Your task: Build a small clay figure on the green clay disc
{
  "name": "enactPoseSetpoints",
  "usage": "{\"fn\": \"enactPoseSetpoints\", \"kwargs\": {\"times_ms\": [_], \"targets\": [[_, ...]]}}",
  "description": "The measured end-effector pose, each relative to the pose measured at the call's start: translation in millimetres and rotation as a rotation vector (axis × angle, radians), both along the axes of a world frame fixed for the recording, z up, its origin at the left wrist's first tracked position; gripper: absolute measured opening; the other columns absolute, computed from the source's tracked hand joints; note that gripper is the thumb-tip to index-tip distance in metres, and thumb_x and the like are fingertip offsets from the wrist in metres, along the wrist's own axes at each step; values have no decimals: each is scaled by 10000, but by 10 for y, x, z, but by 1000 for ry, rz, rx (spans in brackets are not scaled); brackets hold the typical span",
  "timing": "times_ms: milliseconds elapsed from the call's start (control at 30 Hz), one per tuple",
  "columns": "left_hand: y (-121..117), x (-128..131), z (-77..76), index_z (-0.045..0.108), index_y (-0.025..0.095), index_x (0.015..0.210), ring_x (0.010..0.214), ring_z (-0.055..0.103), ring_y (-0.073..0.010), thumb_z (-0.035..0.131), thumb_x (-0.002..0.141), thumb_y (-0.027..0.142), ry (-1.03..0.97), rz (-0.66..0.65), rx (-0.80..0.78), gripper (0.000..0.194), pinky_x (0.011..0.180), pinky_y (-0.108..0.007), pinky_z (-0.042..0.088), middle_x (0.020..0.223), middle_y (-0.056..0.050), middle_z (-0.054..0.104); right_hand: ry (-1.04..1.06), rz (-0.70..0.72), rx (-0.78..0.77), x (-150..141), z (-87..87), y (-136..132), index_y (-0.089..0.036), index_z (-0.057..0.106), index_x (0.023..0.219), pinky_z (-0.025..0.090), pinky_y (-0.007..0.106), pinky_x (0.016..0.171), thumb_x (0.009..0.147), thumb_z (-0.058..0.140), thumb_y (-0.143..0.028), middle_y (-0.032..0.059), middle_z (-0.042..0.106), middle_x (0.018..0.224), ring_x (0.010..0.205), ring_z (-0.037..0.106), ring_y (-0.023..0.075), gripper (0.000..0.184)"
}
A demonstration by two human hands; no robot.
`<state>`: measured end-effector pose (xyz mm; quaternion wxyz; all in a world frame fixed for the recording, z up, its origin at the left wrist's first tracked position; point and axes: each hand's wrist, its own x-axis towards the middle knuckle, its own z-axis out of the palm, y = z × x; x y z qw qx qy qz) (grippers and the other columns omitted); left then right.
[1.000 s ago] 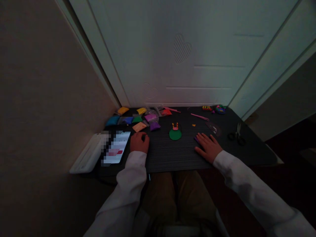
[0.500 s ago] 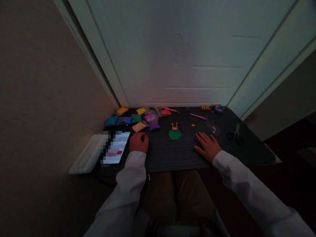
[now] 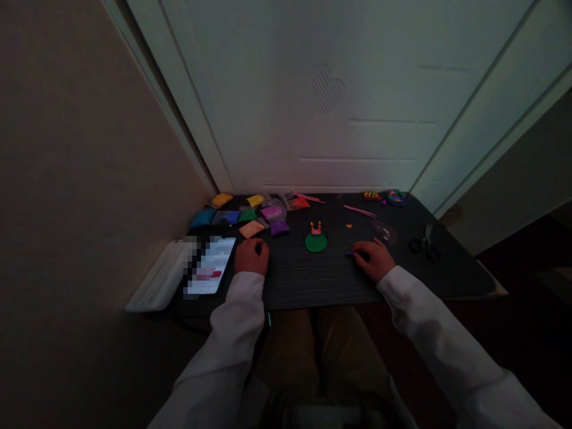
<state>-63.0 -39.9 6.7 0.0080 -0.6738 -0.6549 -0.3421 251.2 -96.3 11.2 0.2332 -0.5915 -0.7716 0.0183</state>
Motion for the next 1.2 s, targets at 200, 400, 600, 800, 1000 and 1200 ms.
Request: {"fn": "enactPoseSetpoints", "kwargs": {"times_ms": [200,400,600,800,1000,1200], "targets": [[3,5,-21,573,159,750,811,502,-193,429,676,276,16,6,18,199,748,-306,377,790,-59,582,-3,3,12,-10,2,-35,-224,561,834,193,448,902,709,430,-300,22,578,951,926,494,183,196],[2,10,-10,574,159,760,805,502,-194,422,683,277,18,11,-3,207,729,-306,381,796,-64,579,115,-115,103,-87,64,94,-167,513,932,328,325,834,788,309,-354,68,569,926,889,497,167,312],[-3,-2,-3,576,156,769,804,503,-194,425,685,273,32,12,8,210,732,-302,382,792,-64,578,-85,-158,72,-342,46,268,-119,400,1132,240,335,912,812,199,-421,99,468,1137,1072,378,184,484],[2,5,0,576,153,765,809,500,-195,429,684,271,31,16,4,205,741,-301,381,791,-66,578,-342,-117,-45,-468,-40,225,-88,275,1229,127,361,960,772,110,-542,108,274,1291,1190,197,196,665],[-1,-1,-12,574,154,758,809,499,-193,433,683,273,20,0,22,199,749,-299,377,789,-64,576,-388,-75,-81,-458,-74,-20,-85,233,1250,130,343,962,748,86,-581,111,246,1303,1196,188,195,720],[-12,9,-16,574,158,758,805,500,-195,431,681,262,8,9,28,192,743,-305,380,791,-65,576,-392,-148,-63,-480,-28,177,-102,198,1262,89,361,971,748,65,-578,86,219,1316,1207,151,183,712]]}}
